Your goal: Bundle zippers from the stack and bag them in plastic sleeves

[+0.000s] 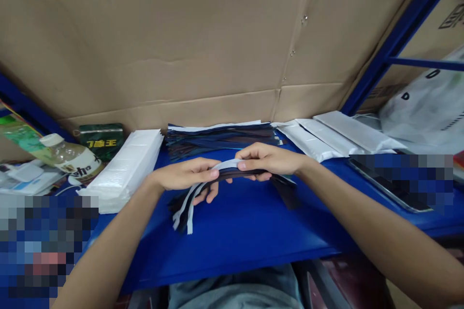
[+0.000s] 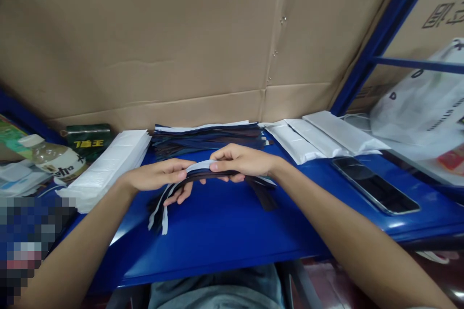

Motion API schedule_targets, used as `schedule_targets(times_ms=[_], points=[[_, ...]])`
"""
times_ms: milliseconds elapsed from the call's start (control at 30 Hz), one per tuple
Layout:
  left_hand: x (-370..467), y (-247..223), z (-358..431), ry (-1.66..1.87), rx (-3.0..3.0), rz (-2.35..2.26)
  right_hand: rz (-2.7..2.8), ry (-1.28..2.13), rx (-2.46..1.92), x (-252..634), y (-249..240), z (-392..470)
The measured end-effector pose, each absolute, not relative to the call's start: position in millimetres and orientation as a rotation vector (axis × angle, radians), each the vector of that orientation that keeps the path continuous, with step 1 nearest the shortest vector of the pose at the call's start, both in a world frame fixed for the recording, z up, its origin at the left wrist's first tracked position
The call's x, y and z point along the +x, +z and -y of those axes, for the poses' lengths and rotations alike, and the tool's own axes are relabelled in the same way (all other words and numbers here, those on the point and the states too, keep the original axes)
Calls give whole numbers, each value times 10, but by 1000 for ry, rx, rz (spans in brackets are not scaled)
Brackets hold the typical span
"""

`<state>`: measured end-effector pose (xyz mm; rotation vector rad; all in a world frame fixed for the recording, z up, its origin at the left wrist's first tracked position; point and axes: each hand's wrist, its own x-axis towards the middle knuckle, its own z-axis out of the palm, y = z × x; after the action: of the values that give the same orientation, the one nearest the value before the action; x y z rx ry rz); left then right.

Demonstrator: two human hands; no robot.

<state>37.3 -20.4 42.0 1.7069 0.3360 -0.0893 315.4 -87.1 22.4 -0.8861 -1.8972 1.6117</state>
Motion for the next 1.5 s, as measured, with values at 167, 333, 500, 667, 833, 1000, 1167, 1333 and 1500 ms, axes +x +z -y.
schedule_targets(times_ms=[167, 333, 500, 667, 833, 1000, 1167, 1333, 1500], points=[[533, 338, 269, 182, 1747, -424, 1958, 1562, -896, 3175, 158, 845], [626, 257, 240, 644, 1685, -379, 2062, 1170, -1001, 3086, 109, 864], [756, 197, 365, 910, 1506, -326, 1895, 1042, -935, 2719, -119, 884], [864, 166, 468, 1096, 1311, -385, 1820, 1084, -834, 2553, -297, 893], [932, 178, 498, 1262, 1214, -367, 1912, 869, -970, 2600, -347, 861], [994, 160, 558, 1369, 1216, -384, 1794, 992, -785, 2431, -381, 883], [1009, 144, 518, 1422, 1207, -439, 1677, 1540, -716, 2329, -410, 942], [601, 274, 298, 1321, 1503, -626, 1597, 1473, -823, 2592, -336, 893], [-592, 534, 57, 1057, 2493, -1402, 1698, 1391, -1039, 2872, -247, 870]])
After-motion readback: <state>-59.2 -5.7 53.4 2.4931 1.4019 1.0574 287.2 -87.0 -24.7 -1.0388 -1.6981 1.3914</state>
